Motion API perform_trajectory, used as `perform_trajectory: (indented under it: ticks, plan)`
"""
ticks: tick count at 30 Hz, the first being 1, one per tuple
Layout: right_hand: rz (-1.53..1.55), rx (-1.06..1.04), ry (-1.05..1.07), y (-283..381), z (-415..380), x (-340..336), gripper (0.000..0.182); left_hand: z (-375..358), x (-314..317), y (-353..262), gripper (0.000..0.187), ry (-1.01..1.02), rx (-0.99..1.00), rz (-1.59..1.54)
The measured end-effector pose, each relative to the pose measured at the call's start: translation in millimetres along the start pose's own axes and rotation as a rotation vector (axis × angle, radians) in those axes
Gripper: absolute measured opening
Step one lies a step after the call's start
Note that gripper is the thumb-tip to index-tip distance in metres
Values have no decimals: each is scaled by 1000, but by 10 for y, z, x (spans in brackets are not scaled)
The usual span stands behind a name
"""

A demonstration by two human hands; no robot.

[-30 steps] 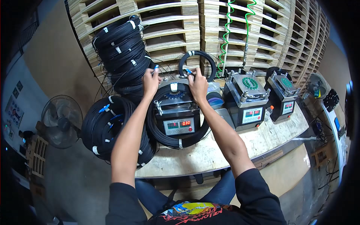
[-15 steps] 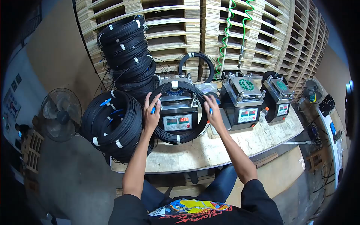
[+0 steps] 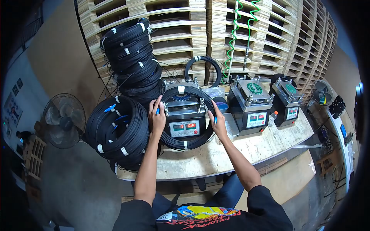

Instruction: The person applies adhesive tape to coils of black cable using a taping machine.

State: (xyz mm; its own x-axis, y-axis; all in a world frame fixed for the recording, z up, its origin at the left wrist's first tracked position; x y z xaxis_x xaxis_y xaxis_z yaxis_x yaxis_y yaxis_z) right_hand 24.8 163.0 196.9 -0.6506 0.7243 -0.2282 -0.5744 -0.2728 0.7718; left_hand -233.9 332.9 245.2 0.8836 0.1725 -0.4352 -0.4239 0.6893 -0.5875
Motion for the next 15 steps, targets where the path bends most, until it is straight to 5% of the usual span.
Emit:
perform_trajectory:
  ticks: [15]
  plan:
    - [-47,-130,-183,654,72,-353,49,104,-487,-573,30,-101,187,-78]
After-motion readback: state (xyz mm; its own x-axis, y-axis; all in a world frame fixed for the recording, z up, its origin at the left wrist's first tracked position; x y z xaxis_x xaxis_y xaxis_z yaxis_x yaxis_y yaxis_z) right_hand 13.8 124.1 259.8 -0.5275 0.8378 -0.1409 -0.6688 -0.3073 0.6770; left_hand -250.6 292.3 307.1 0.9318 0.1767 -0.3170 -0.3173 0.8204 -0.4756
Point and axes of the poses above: each hand's wrist, its own z-axis towards the middle knuckle, its own x-axis out of the palm, y = z × x, the point moved 10 cm from there along z, towards the middle knuckle, and after that the axes turned 7 degrees about z, right-handed, at the moved point
